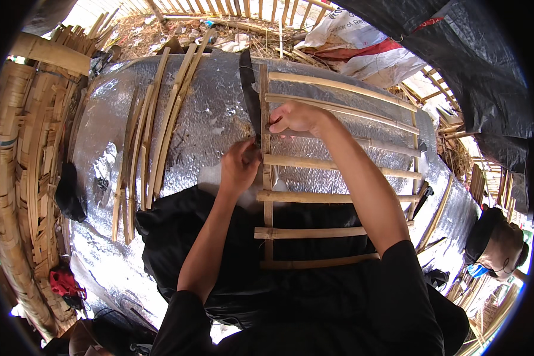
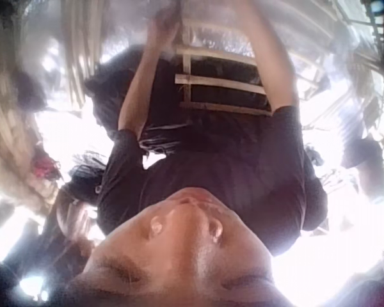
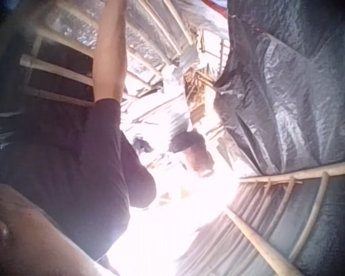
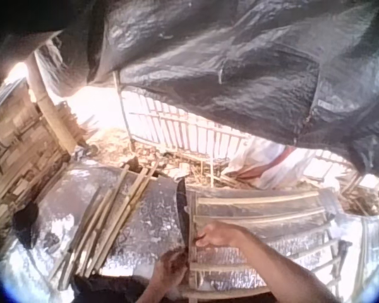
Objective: The person assembles a bamboo frame by hand, aligning small bamboo strips into a grid and securing the joints using a hammer and small nails.
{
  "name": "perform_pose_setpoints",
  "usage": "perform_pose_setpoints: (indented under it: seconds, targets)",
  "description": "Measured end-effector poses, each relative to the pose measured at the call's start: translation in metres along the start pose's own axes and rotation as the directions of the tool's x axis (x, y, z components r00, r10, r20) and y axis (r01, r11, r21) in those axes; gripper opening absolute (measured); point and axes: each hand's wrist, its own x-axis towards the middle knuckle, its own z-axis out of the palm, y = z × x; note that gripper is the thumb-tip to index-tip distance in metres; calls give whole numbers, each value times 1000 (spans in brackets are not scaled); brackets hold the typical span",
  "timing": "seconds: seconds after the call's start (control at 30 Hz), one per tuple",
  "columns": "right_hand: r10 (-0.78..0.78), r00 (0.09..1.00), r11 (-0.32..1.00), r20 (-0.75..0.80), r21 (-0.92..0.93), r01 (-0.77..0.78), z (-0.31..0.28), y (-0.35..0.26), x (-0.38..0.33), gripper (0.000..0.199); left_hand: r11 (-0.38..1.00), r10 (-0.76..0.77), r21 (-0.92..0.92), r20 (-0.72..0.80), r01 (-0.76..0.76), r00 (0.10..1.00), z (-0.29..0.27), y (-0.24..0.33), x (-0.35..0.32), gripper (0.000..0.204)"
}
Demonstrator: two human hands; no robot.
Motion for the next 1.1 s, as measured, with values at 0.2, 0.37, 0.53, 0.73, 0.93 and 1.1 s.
perform_pose_setpoints:
  seconds: [0.2, 0.37, 0.53, 0.73, 0.93, 1.1]
  targets:
    - [-28, 999, 999, -41, 41, 29, -12, -10, -22, 44, 913, -84, 404, 62, 52, 995, 4, 26, -10, 36]
    - [-92, 996, 995, 4, 42, 92, -9, -6, -17, 43, 967, 6, 254, 58, -21, 998, 3, 8, -7, 33]
    - [-84, 996, 994, -34, -80, 81, -1, -12, -22, 36, 975, 55, 211, 57, -66, 997, -16, 19, 4, 29]
    - [-47, 999, 999, 18, 17, 46, 2, 8, 0, 35, 984, 100, 105, 338, -143, 936, -32, 8, 9, 67]
    - [-44, 999, 999, 1, 3, 44, 4, 12, 6, 33, 956, 92, 196, 509, -219, 856, -43, 20, 5, 95]
    - [-108, 993, 994, -55, -11, 107, 6, 14, 7, 33, 968, 132, 119, 511, -222, 850, -48, 12, 8, 95]
